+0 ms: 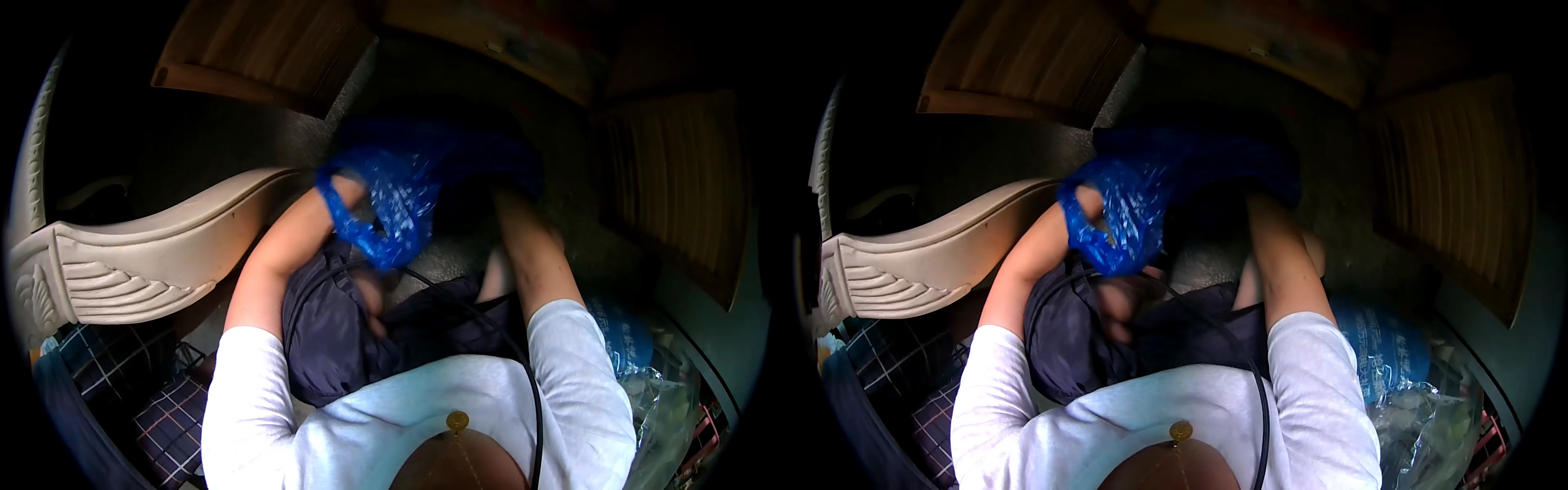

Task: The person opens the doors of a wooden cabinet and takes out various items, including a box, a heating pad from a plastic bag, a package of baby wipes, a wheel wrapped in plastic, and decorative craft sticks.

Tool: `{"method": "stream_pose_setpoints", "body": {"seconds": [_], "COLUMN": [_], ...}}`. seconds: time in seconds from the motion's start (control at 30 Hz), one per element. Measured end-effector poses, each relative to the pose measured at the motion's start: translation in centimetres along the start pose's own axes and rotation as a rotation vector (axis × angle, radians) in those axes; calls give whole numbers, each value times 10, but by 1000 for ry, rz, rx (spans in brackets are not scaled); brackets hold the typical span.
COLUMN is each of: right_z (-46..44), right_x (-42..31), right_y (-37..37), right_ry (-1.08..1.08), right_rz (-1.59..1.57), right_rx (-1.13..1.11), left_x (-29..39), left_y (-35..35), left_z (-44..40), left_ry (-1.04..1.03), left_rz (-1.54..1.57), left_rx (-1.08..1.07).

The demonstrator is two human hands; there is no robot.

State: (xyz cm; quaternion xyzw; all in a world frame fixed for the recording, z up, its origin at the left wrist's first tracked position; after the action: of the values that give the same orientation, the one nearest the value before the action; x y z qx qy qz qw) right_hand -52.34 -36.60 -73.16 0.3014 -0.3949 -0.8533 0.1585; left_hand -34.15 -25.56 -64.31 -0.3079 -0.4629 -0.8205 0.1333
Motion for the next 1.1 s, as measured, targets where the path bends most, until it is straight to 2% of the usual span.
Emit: {"method": "stream_pose_setpoints", "body": {"seconds": [0.4, 0.53, 0.6, 0.63, 0.7, 0.73, 0.77, 0.83, 0.87, 0.93, 0.97, 1.03, 1.07, 1.1], "right_z": [-5, 4, 26, 44, 78, 85, 104, 139, 138, 135, 148, 149, 147, 144], "right_x": [-19, -6, -7, -11, -16, -21, -31, -47, -46, -38, -54, -54, -50, -46], "right_y": [14, 31, 56, 64, 87, 99, 124, 178, 184, 195, 212, 223, 227, 230], "right_ry": [16, 122, 336, 341, 232, 276, 282, 108, 120, 327, 340, 327, 347, 508], "right_rz": [245, 208, 75, 86, -459, -318, -312, -929, -925, -1774, -1992, -2238, -2232, -2267], "right_rx": [-55, -102, -87, -81, 240, 332, 338, 108, 123, 236, 199, 114, 127, -14], "left_x": [-4, -17, -28, -34, -43, -44, -42, -33, -27, -12, 1, 22, 31, 47], "left_y": [64, 72, 61, 53, 30, 16, 4, -17, -26, -36, -33, -18, -3, 22], "left_z": [-36, -22, -4, 7, 21, 29, 33, 33, 32, 26, 23, 18, 14, 16], "left_ry": [-76, 5, 65, 100, 144, 164, 163, 148, 133, 92, 63, -12, -76, -144], "left_rz": [145, 134, 115, 103, 89, 82, 86, 86, 84, 84, 93, 106, 167, 241], "left_rx": [227, 263, 227, 193, 89, 39, -15, -113, -159, -234, -265, -312, -303, -292]}}
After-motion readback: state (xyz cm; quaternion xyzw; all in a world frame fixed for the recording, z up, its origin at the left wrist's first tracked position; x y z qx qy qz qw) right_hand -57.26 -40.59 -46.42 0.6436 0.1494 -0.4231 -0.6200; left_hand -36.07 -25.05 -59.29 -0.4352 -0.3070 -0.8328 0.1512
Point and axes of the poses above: each hand's wrist, its own z-axis away from the middle knuckle, its own y-axis out of the back of the hand, x = y × z, the point moved 1 cm from there along -z, towards the middle knuckle, and after that the axes turned 14 degrees about -y, right-handed, at the moved point
